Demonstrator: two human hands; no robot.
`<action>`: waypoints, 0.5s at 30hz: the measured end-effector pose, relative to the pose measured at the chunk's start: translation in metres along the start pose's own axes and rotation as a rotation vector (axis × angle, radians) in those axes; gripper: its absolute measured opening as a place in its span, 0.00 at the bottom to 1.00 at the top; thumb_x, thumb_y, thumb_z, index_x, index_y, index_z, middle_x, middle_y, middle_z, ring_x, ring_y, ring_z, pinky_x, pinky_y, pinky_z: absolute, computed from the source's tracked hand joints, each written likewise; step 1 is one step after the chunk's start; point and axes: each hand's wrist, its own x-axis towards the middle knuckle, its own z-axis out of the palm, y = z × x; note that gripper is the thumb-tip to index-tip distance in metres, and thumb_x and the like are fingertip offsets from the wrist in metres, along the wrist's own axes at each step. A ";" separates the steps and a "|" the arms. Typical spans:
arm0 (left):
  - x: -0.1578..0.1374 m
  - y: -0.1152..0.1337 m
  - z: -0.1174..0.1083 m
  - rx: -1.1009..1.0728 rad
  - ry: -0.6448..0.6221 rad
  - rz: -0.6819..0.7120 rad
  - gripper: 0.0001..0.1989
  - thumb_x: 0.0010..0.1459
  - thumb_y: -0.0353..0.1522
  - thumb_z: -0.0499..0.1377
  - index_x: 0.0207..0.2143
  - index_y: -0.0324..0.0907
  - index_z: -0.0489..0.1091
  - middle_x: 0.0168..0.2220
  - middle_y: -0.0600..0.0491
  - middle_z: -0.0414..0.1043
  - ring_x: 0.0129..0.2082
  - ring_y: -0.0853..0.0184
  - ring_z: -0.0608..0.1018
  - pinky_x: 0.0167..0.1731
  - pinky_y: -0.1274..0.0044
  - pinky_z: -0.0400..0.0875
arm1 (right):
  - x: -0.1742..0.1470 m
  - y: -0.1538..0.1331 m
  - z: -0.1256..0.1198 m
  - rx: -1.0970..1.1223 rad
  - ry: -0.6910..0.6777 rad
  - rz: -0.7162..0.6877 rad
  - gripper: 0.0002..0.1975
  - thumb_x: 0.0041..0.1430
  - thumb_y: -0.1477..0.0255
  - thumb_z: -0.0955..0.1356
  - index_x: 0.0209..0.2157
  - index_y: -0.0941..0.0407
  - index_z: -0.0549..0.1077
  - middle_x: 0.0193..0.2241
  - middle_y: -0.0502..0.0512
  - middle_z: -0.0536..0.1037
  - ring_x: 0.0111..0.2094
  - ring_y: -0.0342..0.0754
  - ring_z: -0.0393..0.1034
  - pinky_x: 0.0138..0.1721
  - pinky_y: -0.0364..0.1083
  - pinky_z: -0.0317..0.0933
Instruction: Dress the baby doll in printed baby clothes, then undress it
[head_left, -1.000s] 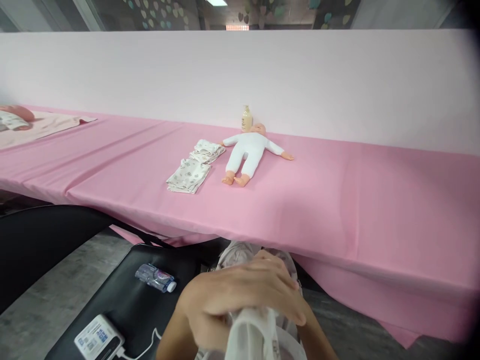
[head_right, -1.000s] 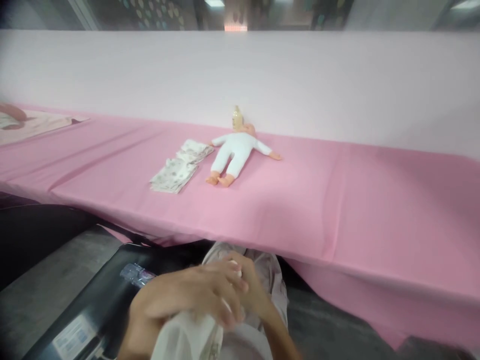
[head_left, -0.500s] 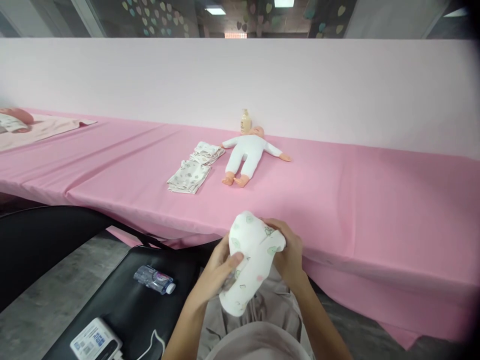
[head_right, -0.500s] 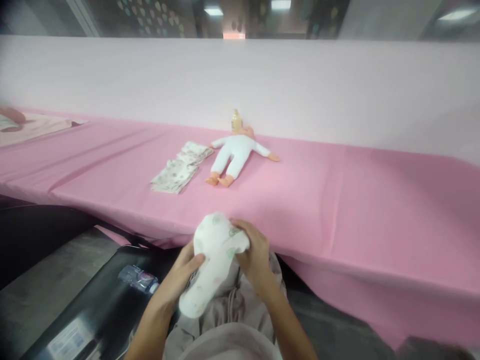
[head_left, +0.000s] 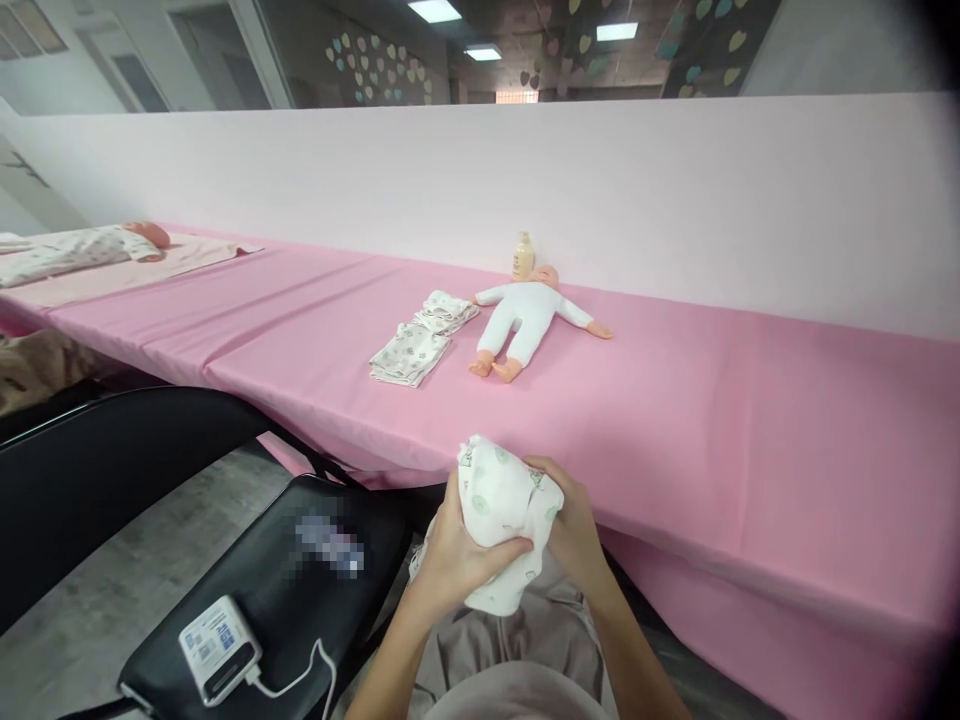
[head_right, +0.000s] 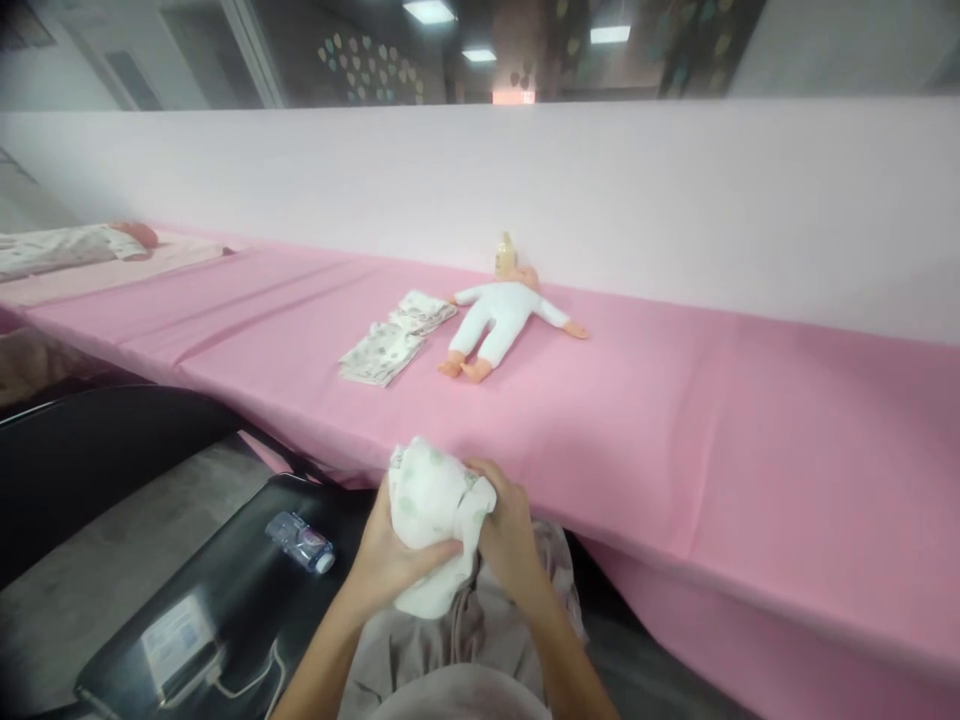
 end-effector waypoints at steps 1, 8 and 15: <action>0.000 0.000 0.001 -0.003 0.018 0.002 0.46 0.33 0.35 0.72 0.56 0.39 0.57 0.48 0.46 0.69 0.47 0.55 0.73 0.46 0.68 0.70 | -0.002 0.000 0.000 0.037 0.006 -0.021 0.15 0.55 0.70 0.67 0.46 0.53 0.69 0.43 0.54 0.77 0.42 0.51 0.72 0.39 0.45 0.66; 0.009 0.004 0.000 -0.227 -0.043 -0.017 0.49 0.30 0.36 0.73 0.57 0.39 0.59 0.51 0.45 0.70 0.49 0.56 0.74 0.47 0.71 0.70 | -0.012 0.005 -0.012 0.124 0.050 -0.360 0.07 0.53 0.78 0.67 0.33 0.52 0.68 0.54 0.54 0.65 0.57 0.55 0.59 0.51 0.52 0.60; 0.024 -0.005 -0.010 -0.108 -0.154 -0.027 0.14 0.37 0.33 0.70 0.29 0.36 0.74 0.29 0.51 0.75 0.31 0.63 0.75 0.34 0.75 0.71 | -0.019 0.008 -0.015 0.138 0.113 -0.246 0.12 0.49 0.82 0.66 0.22 0.56 0.58 0.41 0.53 0.64 0.43 0.48 0.65 0.38 0.44 0.61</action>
